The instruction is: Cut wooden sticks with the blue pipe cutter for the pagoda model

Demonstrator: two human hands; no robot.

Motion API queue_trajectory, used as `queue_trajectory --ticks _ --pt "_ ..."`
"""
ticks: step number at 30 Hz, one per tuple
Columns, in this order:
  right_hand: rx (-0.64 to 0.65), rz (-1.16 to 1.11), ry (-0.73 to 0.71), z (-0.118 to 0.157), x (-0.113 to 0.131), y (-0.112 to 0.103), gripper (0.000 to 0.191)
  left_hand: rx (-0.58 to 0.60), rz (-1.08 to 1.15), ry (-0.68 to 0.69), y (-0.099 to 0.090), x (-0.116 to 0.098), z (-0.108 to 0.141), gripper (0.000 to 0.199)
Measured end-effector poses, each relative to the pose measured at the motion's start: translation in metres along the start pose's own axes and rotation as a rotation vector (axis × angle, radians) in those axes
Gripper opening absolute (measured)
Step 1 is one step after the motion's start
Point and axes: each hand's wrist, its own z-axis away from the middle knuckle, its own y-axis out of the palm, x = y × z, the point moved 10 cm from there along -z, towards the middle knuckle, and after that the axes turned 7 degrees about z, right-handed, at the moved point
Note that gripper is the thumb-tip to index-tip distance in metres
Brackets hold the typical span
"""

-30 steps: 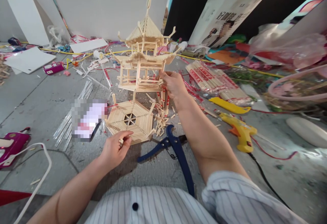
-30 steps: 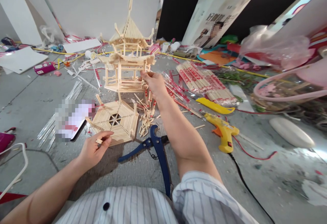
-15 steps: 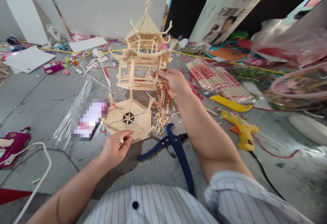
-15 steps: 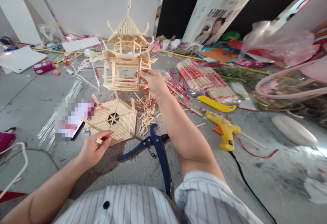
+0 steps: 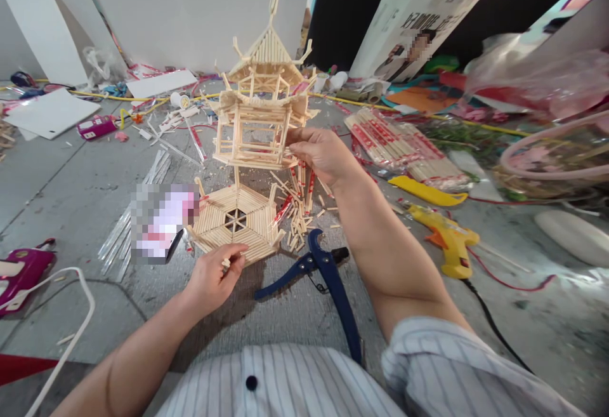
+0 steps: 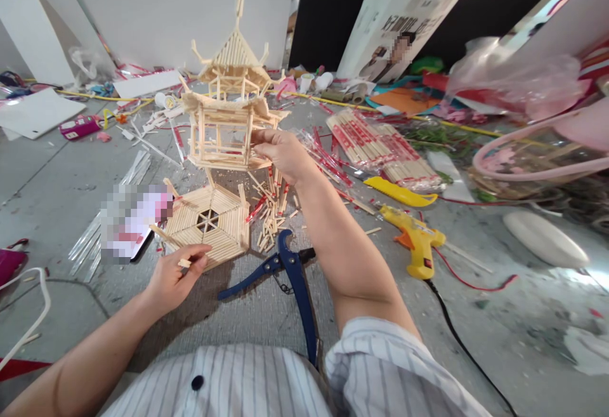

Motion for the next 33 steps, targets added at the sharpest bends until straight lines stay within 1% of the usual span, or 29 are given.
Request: queue_trajectory --ticks 3,8,12,15,17,20,23,27,30,33 --pt "0.015 0.041 0.022 0.0 -0.003 -0.004 0.021 0.01 0.016 -0.008 0.001 0.0 -0.001 0.021" --pt "-0.051 0.113 0.067 0.0 -0.007 -0.023 0.016 0.015 0.014 -0.012 0.001 0.0 -0.001 0.02" --pt "-0.045 0.167 0.053 0.002 -0.001 -0.038 0.021 0.019 0.016 -0.024 0.001 0.002 0.0 0.021" --pt "-0.112 0.215 0.037 0.004 0.003 -0.057 0.021 0.028 0.017 -0.049 0.002 0.004 0.0 0.021" --pt "-0.132 0.277 0.014 0.004 0.004 -0.064 0.02 0.03 0.008 -0.06 0.001 0.005 0.0 0.022" --pt "-0.067 0.386 -0.025 0.003 0.004 -0.058 0.019 0.033 0.0 -0.066 0.001 0.007 -0.001 0.022" --pt "0.038 0.484 -0.023 0.001 -0.001 -0.041 0.022 0.029 0.006 -0.058 0.001 0.007 -0.001 0.021" --pt "0.095 0.68 -0.046 -0.002 -0.005 -0.023 0.023 0.027 0.01 -0.069 0.001 0.007 0.0 0.021" --pt "0.074 0.826 -0.079 -0.004 -0.004 -0.017 0.015 0.034 0.013 -0.073 0.002 0.007 0.001 0.021" --pt "-0.011 0.916 -0.127 -0.005 0.001 -0.018 0.015 0.039 0.013 -0.065 0.002 0.006 0.0 0.021"
